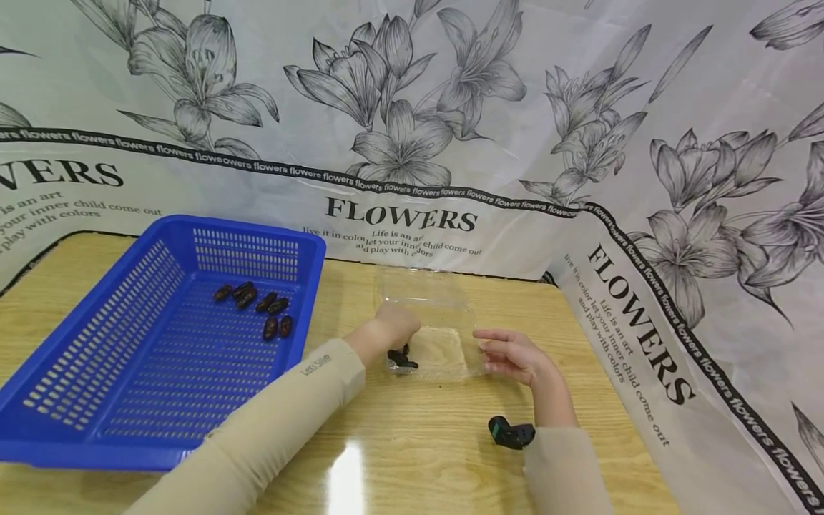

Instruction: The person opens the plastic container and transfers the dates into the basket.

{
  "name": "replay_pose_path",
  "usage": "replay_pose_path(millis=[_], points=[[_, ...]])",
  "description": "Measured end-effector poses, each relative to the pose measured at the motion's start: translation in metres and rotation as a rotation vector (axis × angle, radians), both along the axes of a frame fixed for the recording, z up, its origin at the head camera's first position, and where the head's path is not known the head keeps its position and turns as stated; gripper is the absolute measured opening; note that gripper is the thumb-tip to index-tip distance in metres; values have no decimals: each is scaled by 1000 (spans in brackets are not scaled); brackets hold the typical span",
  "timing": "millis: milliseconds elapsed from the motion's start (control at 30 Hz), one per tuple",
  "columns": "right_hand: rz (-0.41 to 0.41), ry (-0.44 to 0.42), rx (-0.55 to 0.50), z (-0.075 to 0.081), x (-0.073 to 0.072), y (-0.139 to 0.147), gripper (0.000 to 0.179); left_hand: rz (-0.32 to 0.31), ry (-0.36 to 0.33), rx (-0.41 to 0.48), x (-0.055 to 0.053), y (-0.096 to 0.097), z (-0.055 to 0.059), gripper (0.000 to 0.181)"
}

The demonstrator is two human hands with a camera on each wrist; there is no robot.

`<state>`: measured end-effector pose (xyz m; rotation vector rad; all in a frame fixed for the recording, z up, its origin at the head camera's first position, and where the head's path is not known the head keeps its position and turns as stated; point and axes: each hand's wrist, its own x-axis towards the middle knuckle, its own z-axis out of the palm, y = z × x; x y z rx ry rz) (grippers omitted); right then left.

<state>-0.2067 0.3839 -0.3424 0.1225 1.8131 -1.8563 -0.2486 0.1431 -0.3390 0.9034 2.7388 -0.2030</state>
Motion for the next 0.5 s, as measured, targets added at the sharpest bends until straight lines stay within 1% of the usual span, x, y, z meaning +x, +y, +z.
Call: replay_pose_path(millis=[133, 267, 300, 367, 433, 500], points=[[-6, 0, 5, 0, 0, 1, 26, -10, -5, 29, 0, 0, 2, 24], [-13, 3, 21, 0, 0, 1, 25, -23, -24, 93, 1, -1, 3, 9], [-13, 6, 25, 0, 0, 1, 25, -24, -33, 119, 1, -1, 4, 6], [-13, 7, 33, 0, 0, 1, 25, -20, -59, 189, 0, -1, 4, 15], [-12, 10, 40, 0, 1, 1, 26, 7, -94, 287, 0, -1, 4, 23], [-12, 11, 46, -1, 1, 1, 26, 43, -141, 387, -1, 0, 5, 26]])
